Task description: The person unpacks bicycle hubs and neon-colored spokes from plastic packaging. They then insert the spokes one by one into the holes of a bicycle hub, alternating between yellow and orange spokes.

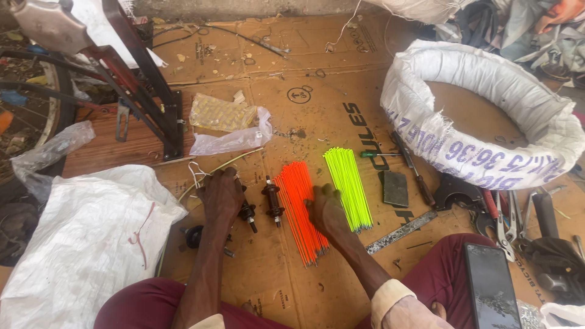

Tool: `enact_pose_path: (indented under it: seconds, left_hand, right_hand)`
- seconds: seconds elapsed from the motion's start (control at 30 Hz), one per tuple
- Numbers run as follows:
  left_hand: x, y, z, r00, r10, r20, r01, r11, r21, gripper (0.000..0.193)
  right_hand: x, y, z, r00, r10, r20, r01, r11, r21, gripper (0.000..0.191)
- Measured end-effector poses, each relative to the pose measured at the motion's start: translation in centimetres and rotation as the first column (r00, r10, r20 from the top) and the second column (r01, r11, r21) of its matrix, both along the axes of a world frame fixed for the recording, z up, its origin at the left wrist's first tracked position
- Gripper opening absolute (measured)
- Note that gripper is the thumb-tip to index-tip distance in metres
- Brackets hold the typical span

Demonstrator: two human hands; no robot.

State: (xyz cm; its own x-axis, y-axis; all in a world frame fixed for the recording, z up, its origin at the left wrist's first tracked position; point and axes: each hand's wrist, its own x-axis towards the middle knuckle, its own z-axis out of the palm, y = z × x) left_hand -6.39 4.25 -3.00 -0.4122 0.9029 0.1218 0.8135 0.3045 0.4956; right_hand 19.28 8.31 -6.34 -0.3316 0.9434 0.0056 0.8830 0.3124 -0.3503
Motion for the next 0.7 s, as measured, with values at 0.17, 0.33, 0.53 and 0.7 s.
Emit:
enact_pose_path:
  seconds: [0.17, 0.33, 0.53, 0.7]
  left_hand:
    - [0.1, 0.0, 0.1, 0.999, 0.049, 0.002, -0.049, 0.999, -0.016, 0.024]
    - [-0.5, -0.9, 0.8, 0.983, 0.152, 0.099, -0.148, 0.988, -0.047, 0.030]
    - [-0.2, -0.7, 1.7, 0.982, 0.132, 0.137, -0.082, 0.944, -0.318, 0.039]
    - [0.4, 0.2, 0.6, 0.965, 0.201, 0.166, -0.107, 0.886, -0.450, 0.084]
  right_hand:
    - [1.4, 0.4, 0.2, 0.997, 0.051, -0.053, -0.058, 0.989, -0.135, 0.023]
    - [4.2, 2.9, -0.7, 0.931, -0.346, -0.119, 0.363, 0.914, 0.183, 0.036]
    - [7.3, 5.9, -1.9, 0.945, -0.316, -0.088, 0.322, 0.945, 0.061, 0.042]
    - [8.0, 7.1, -1.4, 0.896, -0.377, -0.234, 0.363, 0.926, -0.103, 0.036]
